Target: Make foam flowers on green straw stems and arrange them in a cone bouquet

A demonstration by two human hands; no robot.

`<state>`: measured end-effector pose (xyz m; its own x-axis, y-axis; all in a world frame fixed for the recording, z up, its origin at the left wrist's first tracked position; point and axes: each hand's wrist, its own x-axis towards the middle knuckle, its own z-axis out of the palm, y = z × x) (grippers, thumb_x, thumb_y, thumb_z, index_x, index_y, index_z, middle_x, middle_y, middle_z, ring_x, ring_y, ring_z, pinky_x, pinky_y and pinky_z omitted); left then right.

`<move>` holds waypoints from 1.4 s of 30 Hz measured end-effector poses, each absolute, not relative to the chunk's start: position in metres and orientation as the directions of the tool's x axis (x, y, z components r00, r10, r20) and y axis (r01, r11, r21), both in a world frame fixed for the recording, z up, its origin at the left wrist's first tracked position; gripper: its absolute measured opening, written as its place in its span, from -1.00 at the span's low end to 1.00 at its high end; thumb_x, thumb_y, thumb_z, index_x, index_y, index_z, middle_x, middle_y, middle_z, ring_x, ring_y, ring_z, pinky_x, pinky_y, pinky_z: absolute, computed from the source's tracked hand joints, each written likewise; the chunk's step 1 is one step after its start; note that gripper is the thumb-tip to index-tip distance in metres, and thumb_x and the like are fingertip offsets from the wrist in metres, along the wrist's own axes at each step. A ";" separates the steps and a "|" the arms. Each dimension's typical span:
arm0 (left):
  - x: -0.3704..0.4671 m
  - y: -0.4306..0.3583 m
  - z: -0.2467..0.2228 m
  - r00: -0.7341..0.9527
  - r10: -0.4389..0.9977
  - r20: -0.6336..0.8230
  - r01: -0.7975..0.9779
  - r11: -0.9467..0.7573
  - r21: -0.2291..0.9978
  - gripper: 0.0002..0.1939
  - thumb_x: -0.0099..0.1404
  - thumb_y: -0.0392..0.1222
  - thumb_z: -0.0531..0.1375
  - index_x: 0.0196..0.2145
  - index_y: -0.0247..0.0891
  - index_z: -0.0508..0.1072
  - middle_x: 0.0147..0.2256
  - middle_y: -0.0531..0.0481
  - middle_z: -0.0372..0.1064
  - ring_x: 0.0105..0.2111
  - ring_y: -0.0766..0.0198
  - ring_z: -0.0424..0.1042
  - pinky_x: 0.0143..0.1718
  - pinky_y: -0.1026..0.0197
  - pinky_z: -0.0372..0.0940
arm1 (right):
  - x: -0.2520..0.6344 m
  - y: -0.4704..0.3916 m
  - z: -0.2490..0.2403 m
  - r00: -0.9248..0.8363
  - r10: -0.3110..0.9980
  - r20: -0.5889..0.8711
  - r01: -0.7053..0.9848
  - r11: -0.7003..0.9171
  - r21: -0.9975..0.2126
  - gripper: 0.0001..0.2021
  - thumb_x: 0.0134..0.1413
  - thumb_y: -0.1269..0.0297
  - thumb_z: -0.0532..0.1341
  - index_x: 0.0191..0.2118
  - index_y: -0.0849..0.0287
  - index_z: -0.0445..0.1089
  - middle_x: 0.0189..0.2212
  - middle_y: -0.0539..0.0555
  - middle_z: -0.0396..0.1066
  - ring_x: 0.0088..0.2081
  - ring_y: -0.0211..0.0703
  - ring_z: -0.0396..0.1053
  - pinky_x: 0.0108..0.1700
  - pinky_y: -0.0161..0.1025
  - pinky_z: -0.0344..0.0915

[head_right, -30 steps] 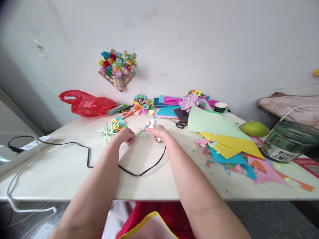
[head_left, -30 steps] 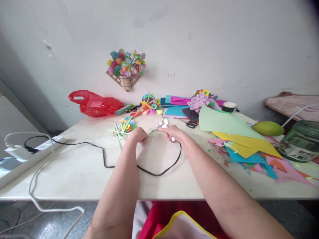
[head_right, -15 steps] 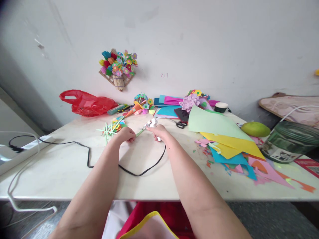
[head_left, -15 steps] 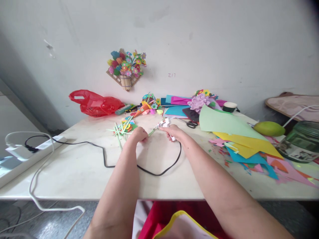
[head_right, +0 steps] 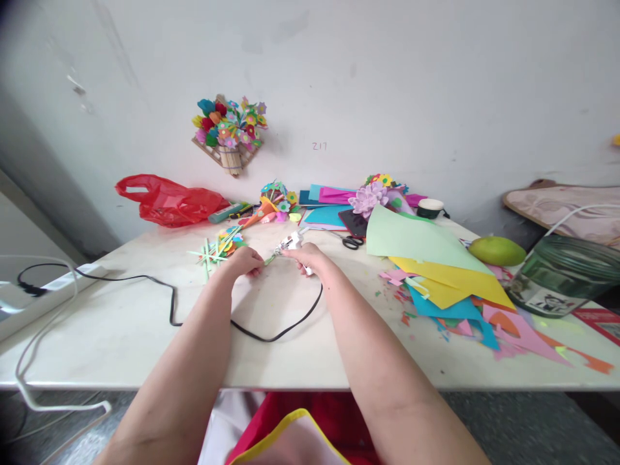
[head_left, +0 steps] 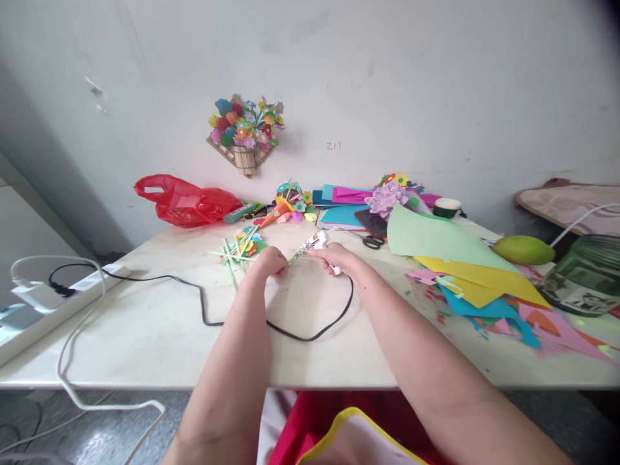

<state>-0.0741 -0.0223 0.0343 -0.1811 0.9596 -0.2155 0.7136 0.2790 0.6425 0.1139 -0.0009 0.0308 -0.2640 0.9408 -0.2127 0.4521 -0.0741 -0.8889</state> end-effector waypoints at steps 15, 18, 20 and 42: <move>-0.072 -0.024 0.036 -0.184 0.958 -0.218 0.727 0.282 0.626 -0.85 0.04 -0.42 0.10 -0.42 -0.40 0.46 -0.46 -0.14 0.49 -0.51 0.29 0.46 -0.47 0.34 0.34 | 0.112 0.000 0.032 -0.240 0.946 -0.217 0.462 -0.085 -0.883 -0.57 -0.14 -0.06 0.28 -0.57 0.21 0.16 -0.77 -0.07 0.18 -0.77 -0.34 0.14 -0.72 -0.35 0.15; -0.073 -0.023 0.035 -0.172 0.962 -0.211 0.737 0.267 0.621 -0.85 0.03 -0.43 0.10 -0.44 -0.40 0.45 -0.46 -0.14 0.49 -0.49 0.29 0.46 -0.47 0.35 0.34 | 0.111 0.000 0.033 -0.186 0.960 -0.210 0.468 -0.102 -0.878 -0.59 -0.11 -0.03 0.27 -0.56 0.21 0.16 -0.78 -0.08 0.16 -0.76 -0.34 0.15 -0.70 -0.35 0.15; -0.075 -0.022 0.033 -0.161 0.966 -0.204 0.739 0.255 0.624 -0.85 0.02 -0.44 0.09 -0.45 -0.40 0.45 -0.46 -0.14 0.49 -0.50 0.28 0.46 -0.47 0.35 0.34 | 0.110 -0.001 0.034 -0.162 0.966 -0.203 0.469 -0.106 -0.877 -0.61 -0.10 -0.01 0.27 -0.56 0.21 0.17 -0.79 -0.08 0.16 -0.76 -0.34 0.15 -0.69 -0.36 0.15; -0.085 -0.025 0.036 -0.036 0.991 -0.128 0.897 0.088 0.433 -0.86 -0.10 -0.33 0.13 -0.50 -0.30 0.44 -0.59 -0.03 0.42 -0.58 0.30 0.41 -0.52 0.34 0.28 | 0.123 -0.001 0.038 -0.182 0.960 -0.213 0.364 -0.135 -0.921 -0.63 -0.04 0.03 0.25 -0.56 0.25 0.23 -0.78 -0.09 0.16 -0.78 -0.40 0.11 -0.71 -0.39 0.13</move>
<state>-0.0850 -0.0252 0.0357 -0.0361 0.9912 -0.1275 0.8971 0.0883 0.4329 0.1234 -0.0007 0.0376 -0.1824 0.9599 -0.2131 0.3641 -0.1354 -0.9215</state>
